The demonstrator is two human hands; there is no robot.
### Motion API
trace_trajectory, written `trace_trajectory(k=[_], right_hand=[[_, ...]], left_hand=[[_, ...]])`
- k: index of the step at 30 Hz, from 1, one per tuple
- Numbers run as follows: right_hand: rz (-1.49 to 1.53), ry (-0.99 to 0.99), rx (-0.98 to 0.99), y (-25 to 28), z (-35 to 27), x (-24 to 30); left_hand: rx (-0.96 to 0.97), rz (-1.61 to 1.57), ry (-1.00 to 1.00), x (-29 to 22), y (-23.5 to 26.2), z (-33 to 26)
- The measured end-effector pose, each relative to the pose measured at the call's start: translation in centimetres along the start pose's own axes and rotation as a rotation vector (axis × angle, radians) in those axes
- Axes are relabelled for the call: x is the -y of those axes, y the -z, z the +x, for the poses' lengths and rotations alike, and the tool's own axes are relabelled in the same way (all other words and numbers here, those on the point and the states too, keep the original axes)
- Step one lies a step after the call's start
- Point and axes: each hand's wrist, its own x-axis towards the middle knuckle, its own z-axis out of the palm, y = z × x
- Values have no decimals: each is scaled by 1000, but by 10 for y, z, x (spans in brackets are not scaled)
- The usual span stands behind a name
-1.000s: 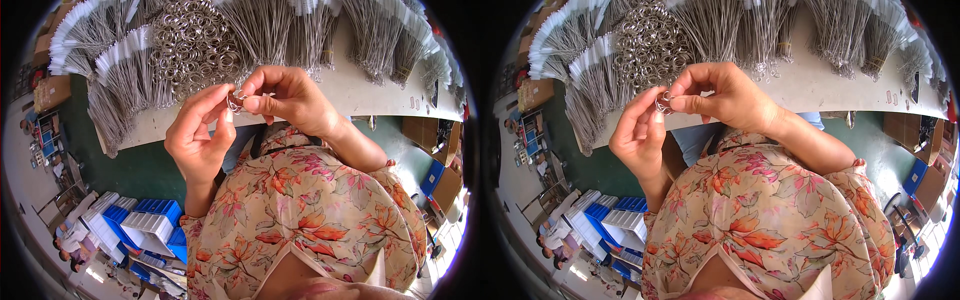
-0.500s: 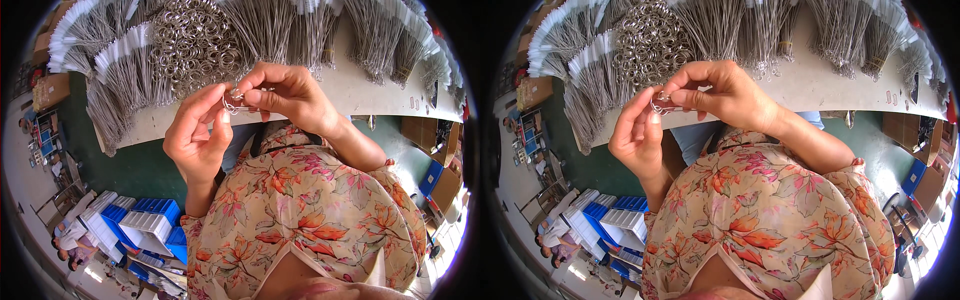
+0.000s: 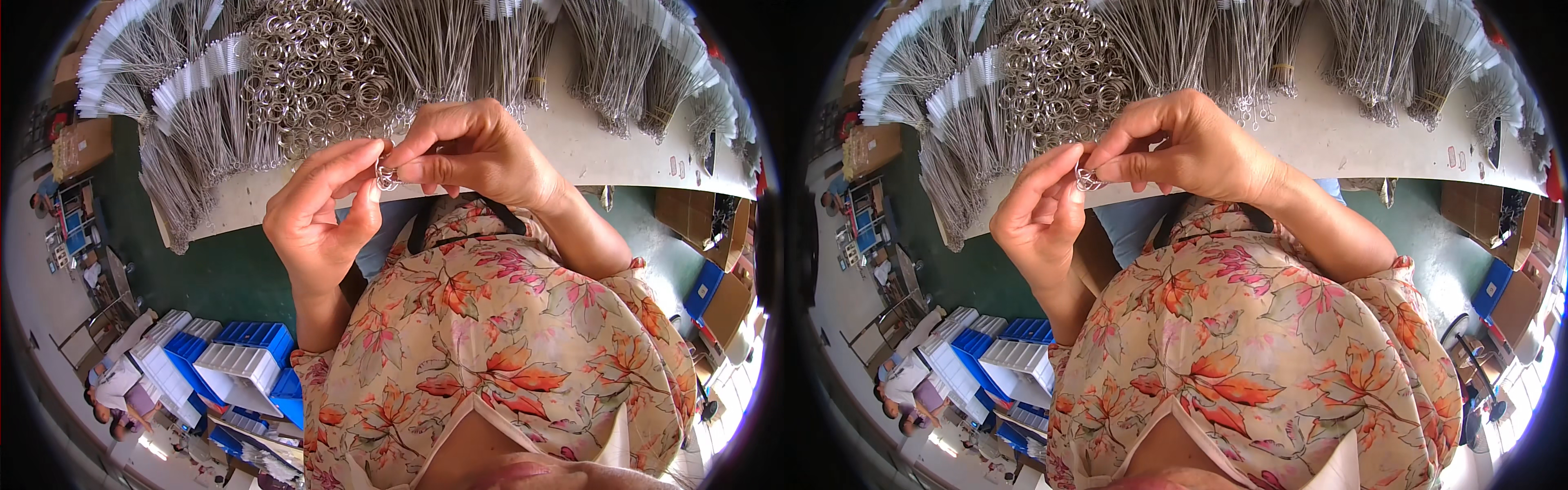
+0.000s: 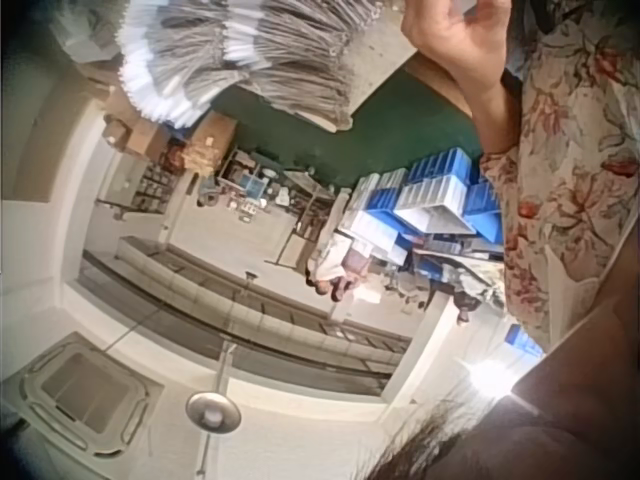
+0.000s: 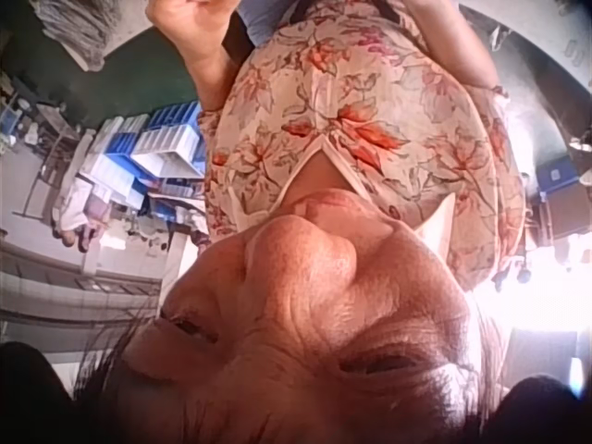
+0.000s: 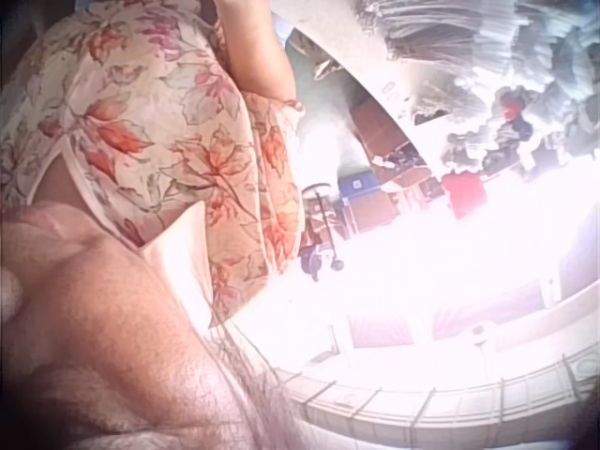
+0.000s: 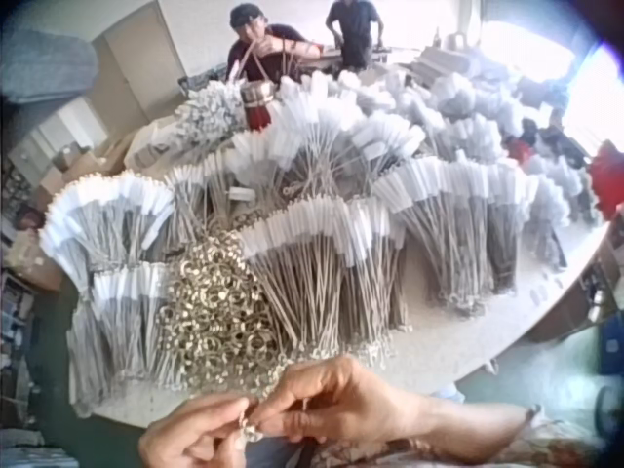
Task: The person threads wire brushes onto metal key rings by hand and places the assembled brush sets into a cardboard box.
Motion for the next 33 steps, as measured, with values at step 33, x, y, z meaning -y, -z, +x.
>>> trace_trajectory(k=[33], right_hand=[[-362,276,-29,-4,0,-9]], left_hand=[[-188,-117,172,2,-3,-3]])
